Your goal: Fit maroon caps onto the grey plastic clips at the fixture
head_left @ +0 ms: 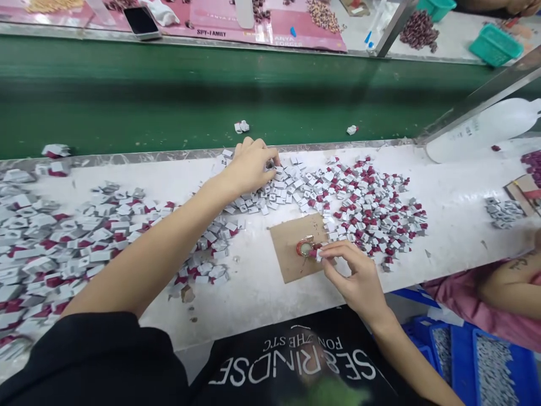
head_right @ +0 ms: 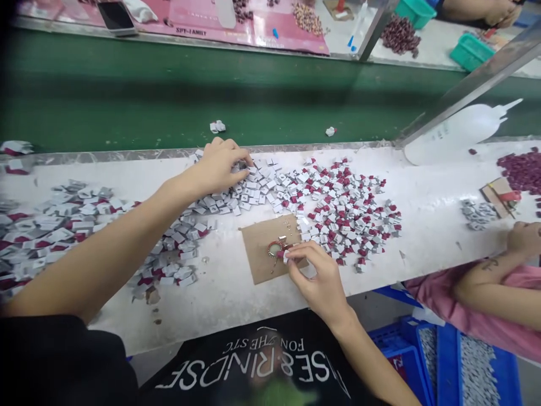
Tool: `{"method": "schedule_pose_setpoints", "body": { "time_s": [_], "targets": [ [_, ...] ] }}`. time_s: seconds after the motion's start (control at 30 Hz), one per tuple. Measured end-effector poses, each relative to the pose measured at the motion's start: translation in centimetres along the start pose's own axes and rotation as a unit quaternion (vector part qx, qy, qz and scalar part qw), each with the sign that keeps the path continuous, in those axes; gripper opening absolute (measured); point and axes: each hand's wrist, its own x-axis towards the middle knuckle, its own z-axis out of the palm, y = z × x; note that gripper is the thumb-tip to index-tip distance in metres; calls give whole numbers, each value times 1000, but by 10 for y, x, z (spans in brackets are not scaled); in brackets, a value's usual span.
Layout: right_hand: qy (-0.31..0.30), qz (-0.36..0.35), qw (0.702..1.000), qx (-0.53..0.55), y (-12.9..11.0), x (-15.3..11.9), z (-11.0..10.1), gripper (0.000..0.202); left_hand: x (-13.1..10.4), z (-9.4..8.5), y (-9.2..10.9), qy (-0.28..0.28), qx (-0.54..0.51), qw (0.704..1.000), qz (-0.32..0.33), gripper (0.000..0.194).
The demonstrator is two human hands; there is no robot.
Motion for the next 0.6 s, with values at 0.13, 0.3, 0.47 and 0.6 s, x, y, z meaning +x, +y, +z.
{"method": "schedule_pose_setpoints", "body": {
  "time_s": [0.13,0.3,0.47,0.6],
  "targets": [
    [8,-2,1000,4,2,-1,3,20,0,5,0,39,-17,999,16,16],
    [5,-2,1000,3,3,0,6,20,-13,1,10,92,-174,980,34,21],
    [4,-5,1000,2,2,2,6,20,-29,-10,29,156,-271,948,61,21],
    [1,19,999,29,1,5,5,19,-41,-15,42,141,-358,922,46,14]
  ]
}}
